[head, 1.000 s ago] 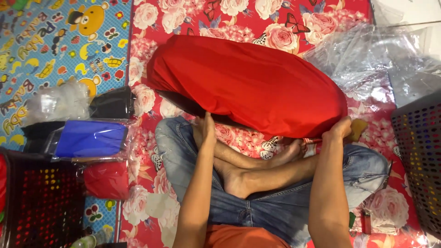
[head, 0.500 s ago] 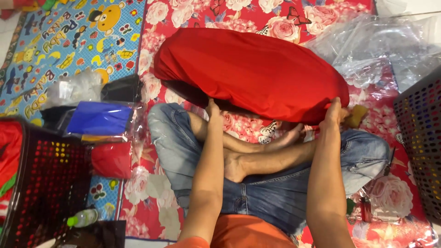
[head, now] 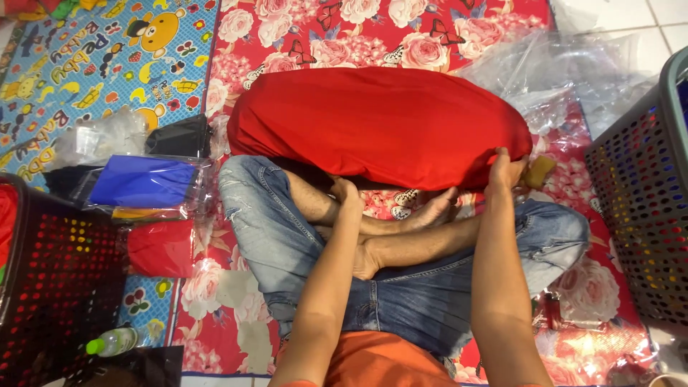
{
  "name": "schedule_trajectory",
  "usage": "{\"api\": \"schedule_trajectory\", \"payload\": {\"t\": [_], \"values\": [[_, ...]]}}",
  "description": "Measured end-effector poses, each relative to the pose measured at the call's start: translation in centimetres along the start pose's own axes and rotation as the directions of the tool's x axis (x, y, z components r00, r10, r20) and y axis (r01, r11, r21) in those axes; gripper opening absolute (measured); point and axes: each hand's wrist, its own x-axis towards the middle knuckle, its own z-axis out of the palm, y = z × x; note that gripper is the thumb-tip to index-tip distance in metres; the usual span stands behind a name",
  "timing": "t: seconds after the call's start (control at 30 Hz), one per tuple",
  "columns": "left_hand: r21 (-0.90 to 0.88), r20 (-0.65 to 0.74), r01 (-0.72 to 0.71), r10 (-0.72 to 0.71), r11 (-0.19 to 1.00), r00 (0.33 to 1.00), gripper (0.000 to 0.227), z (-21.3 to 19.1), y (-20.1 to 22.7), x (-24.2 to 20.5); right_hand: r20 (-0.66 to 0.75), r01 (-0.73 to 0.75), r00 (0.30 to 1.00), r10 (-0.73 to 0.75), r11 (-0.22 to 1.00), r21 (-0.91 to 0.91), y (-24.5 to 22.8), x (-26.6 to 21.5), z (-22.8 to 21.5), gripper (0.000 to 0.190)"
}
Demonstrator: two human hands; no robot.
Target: Fitting a red elastic fabric cover onto a black motorcycle seat
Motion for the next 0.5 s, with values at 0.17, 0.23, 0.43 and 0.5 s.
{"api": "schedule_trajectory", "payload": {"t": [0.17,0.23,0.43,0.5], "values": [[0.179,0.015,-0.071,0.069,0.981,0.998,0.083,-1.6,2.9,-9.5,-0.137,0.288,0.938,-0.317,0.937,-0.199,-3.1,-6.7,-0.1,0.066],[0.238,0.033,-0.105,0.100,0.966,0.994,0.085,-2.1,3.7,-11.5,-0.146,0.417,0.870,-0.470,0.862,-0.289,-4.3,-9.3,-0.1,0.058],[-0.029,0.216,-0.166,0.169,0.986,0.962,0.078,-3.6,3.5,-13.3,-0.085,0.841,0.359,-0.929,0.361,-0.403,-7.0,-15.4,0.7,0.053],[0.019,0.263,-0.150,0.140,0.988,0.954,0.062,-4.0,0.9,-8.6,0.150,0.915,0.347,-0.926,0.299,-0.270,-7.6,-17.8,1.0,0.045]]}}
